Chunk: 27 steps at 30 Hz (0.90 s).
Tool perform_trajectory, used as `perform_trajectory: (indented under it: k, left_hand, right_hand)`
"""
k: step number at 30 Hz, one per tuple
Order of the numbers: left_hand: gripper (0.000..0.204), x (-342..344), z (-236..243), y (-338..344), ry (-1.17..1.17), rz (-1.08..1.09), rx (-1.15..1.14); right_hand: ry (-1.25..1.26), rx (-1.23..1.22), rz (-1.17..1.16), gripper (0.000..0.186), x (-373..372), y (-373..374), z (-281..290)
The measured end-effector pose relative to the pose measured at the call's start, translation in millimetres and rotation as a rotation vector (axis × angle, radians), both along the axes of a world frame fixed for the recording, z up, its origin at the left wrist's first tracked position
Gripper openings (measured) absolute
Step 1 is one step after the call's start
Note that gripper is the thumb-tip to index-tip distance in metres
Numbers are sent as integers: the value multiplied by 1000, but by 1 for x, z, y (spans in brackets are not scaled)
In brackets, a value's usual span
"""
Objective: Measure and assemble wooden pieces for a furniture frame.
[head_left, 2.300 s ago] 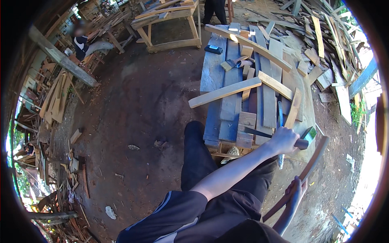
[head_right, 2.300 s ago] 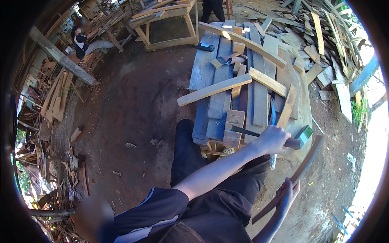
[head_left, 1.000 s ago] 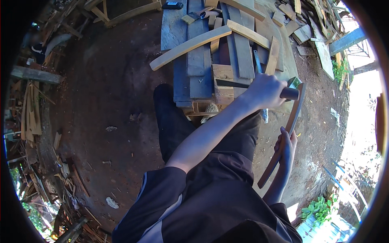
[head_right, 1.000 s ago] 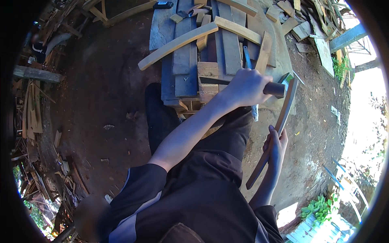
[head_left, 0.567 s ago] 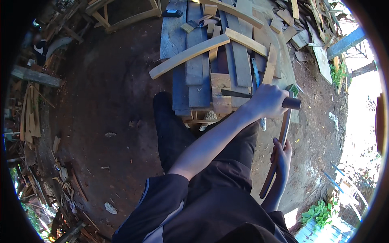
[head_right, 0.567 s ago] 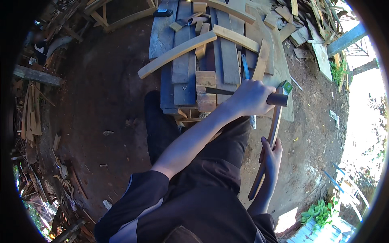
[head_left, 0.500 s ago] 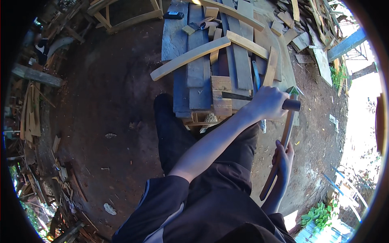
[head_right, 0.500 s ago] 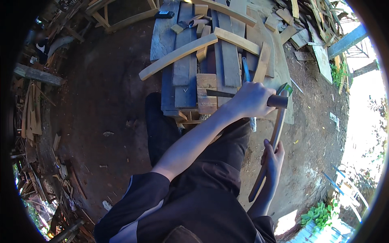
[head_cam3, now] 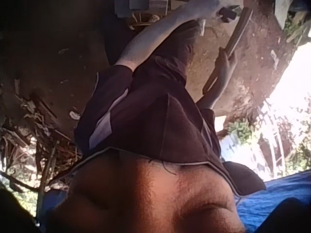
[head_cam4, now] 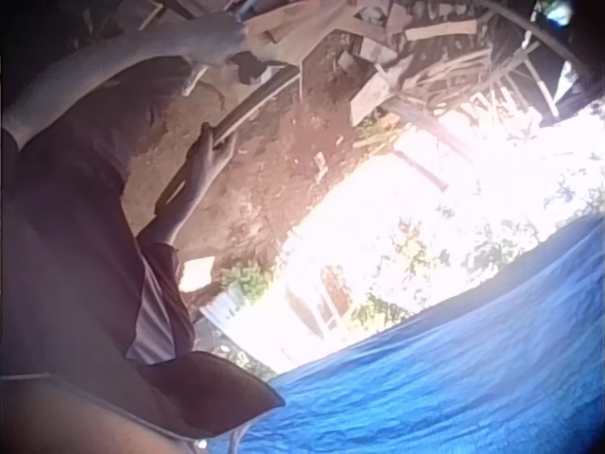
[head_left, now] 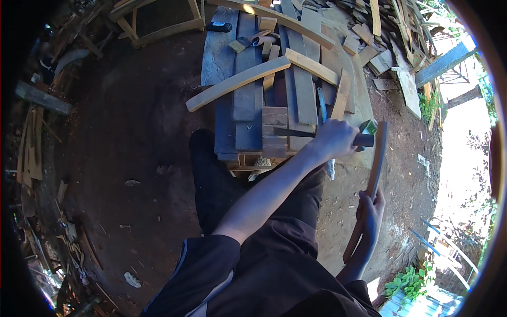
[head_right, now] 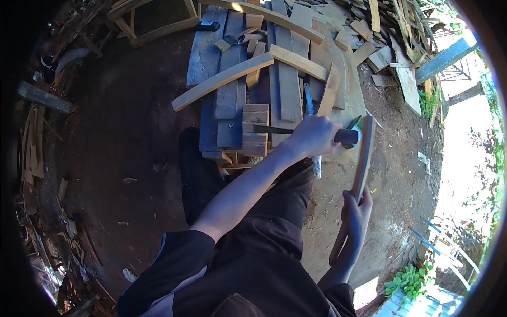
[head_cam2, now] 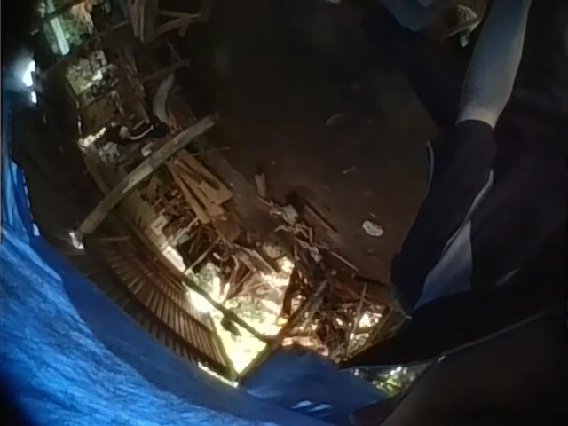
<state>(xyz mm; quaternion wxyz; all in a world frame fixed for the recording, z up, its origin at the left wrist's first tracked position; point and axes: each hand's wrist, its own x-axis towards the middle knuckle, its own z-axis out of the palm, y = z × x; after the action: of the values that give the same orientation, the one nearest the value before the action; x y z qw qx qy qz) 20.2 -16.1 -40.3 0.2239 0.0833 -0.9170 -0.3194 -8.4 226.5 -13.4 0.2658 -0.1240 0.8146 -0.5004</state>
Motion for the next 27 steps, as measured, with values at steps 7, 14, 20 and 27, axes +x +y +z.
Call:
perform_trajectory:
  k: [7, 14, 20, 27]
  left_hand:
    - [24, -5, 1, 0, -56, -8, 23]
    - [22, -5, -8, 6, 2, -22, -51]
    - [23, -8, -9, 6, -37, -23, -24]
    - [23, -16, -18, 4, -82, -4, -41]
  right_hand:
    - [41, 47, 55, 16, 3, -5, 3]
    - [6, -121, -98, 16, -3, -3, 2]
    - [-115, -640, -591, 19, -3, -1, -26]
    - [-133, -211, -269, 19, 1, -7, -39]
